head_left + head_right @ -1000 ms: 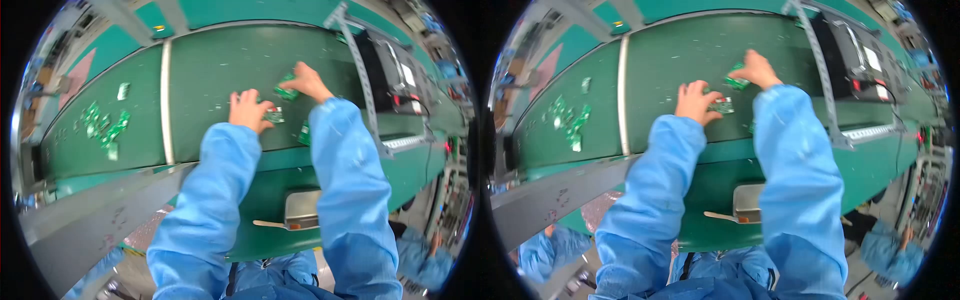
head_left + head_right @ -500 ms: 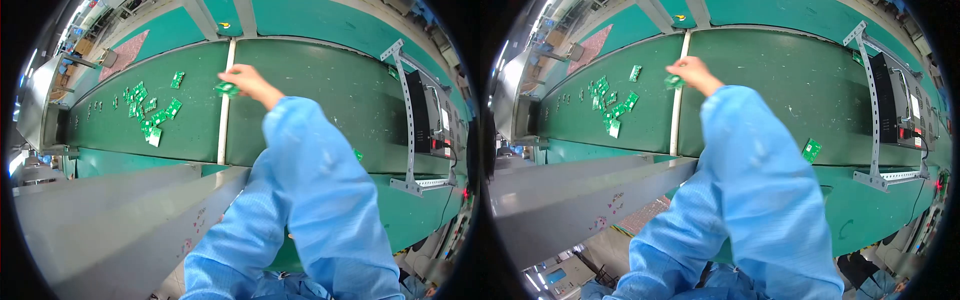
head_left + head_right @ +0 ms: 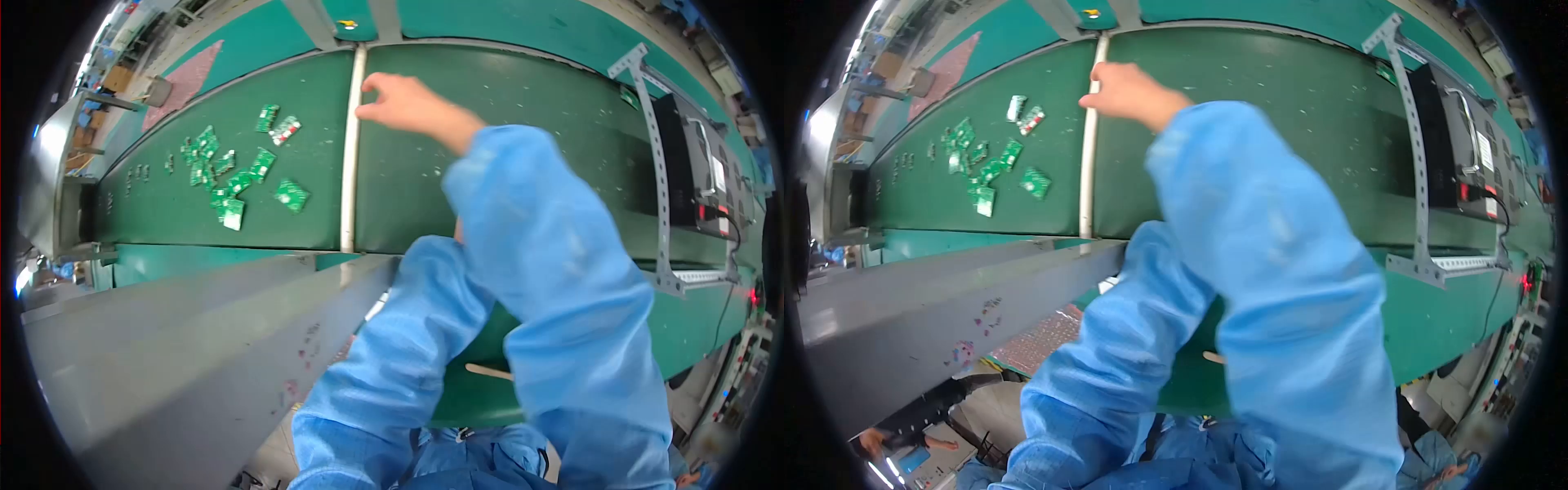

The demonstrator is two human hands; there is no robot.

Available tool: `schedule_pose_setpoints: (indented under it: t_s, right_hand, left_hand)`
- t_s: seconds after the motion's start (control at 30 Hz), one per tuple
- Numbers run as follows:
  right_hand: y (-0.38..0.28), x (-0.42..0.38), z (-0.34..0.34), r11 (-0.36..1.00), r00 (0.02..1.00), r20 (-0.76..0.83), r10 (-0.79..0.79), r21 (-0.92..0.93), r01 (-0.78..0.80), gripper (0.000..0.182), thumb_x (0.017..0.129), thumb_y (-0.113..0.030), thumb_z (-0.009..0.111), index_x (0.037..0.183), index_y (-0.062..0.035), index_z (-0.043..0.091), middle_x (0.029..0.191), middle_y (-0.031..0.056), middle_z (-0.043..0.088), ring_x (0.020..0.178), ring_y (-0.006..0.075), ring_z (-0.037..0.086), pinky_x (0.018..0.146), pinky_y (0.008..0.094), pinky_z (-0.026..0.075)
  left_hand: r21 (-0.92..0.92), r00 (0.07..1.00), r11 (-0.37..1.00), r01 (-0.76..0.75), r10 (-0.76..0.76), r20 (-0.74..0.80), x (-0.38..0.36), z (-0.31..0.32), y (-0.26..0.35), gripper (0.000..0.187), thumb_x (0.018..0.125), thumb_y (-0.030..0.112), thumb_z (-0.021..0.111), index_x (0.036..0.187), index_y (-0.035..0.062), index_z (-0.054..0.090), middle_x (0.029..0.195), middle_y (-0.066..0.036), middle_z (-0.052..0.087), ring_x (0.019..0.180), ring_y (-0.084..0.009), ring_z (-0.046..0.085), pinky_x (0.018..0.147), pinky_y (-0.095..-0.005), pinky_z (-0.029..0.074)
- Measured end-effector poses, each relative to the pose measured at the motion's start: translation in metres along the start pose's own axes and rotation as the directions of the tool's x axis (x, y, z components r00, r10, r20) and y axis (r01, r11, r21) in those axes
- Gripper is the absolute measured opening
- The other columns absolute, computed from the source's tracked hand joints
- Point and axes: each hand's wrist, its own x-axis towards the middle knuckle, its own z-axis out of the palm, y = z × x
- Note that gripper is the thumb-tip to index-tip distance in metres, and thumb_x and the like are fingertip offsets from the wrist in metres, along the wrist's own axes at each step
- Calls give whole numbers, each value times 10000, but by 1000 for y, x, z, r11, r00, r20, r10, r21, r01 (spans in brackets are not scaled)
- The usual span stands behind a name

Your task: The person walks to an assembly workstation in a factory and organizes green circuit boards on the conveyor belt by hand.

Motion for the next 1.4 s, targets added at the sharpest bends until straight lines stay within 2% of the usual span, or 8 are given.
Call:
schedule_pose_setpoints:
  t_s: [0.33, 0.53, 0.77, 0.87, 0.97, 1.1, 1.17, 1.4]
  right_hand:
    - [106, -259, -119, 725, 841, -82, 535, -467, -506, 546, 684, -296, 752, 1139, -93, 525, 1011, 168, 577, 1013, 350, 558, 850, 429, 459]
    - [118, -270, -87, 851, 911, -1, 413, -356, -386, 385, 690, -278, 771, 936, -38, 598, 956, 173, 589, 933, 338, 586, 769, 433, 472]
    - [57, -164, -27, 713, 886, 265, 382, 525, -464, 203, 859, -270, 626, 865, -70, 594, 744, 5, 559, 588, 52, 508, 488, 221, 422]
    - [18, -125, 25, 691, 853, 382, 354, 509, -514, 172, 880, -250, 601, 932, -86, 588, 774, -26, 554, 623, 48, 499, 545, 212, 451]
    - [-8, -76, 88, 546, 885, 444, 136, 712, -441, 331, 850, -206, 636, 1083, 13, 550, 822, 77, 589, 634, 126, 580, 522, 252, 494]
    - [0, -36, 154, 921, 981, -141, 136, 384, -72, 316, 811, -192, 639, 1072, -21, 588, 950, 91, 658, 843, 217, 623, 776, 358, 493]
    - [-21, -76, 109, 695, 999, -36, 14, 719, 17, 318, 825, -244, 608, 1076, -49, 612, 970, 95, 668, 874, 234, 623, 812, 368, 481]
    - [-34, -213, -25, 769, 878, 377, 294, 453, -452, 253, 895, -153, 576, 1109, -22, 542, 894, 61, 598, 762, 141, 597, 663, 273, 515]
  left_hand:
    - [-596, 906, 788, 154, -353, -233, 15, -7, -5, 184, 789, 95, 693, 872, 91, 529, 644, 35, 537, 531, -37, 475, 456, -200, 369]
    - [-908, 786, 138, 396, -562, 257, -46, -61, 61, 155, 843, 209, 647, 900, 141, 520, 810, 67, 507, 686, -21, 454, 478, -170, 346]
    - [-819, 661, -439, 371, -495, 564, -253, -119, 7, 216, 841, 311, 650, 867, 112, 570, 530, 18, 403, 479, -113, 409, 436, -277, 337]
    - [-935, 365, -284, 213, -864, 346, -285, -176, 16, 182, 866, 331, 597, 769, 188, 539, 459, 56, 326, 369, -67, 279, 357, -246, 196]
    - [-989, 362, -51, 142, -927, 100, -319, -223, -35, 239, 869, 347, 599, 705, 202, 502, 442, 61, 300, 357, -72, 268, 353, -252, 194]
    - [-997, 322, 80, 22, -944, -69, -330, -269, -73, 270, 912, 336, 551, 710, 160, 514, 451, 61, 307, 340, -58, 217, 338, -234, 179]
    - [-983, 317, 168, 76, -939, -136, -320, -285, -83, 224, 911, 312, 561, 755, 155, 527, 456, 60, 304, 342, -55, 218, 333, -231, 167]
    - [-927, 141, 372, 54, -922, -362, -226, -356, -264, 213, 798, 302, 680, 786, 108, 593, 484, 17, 398, 390, -94, 353, 370, -261, 274]
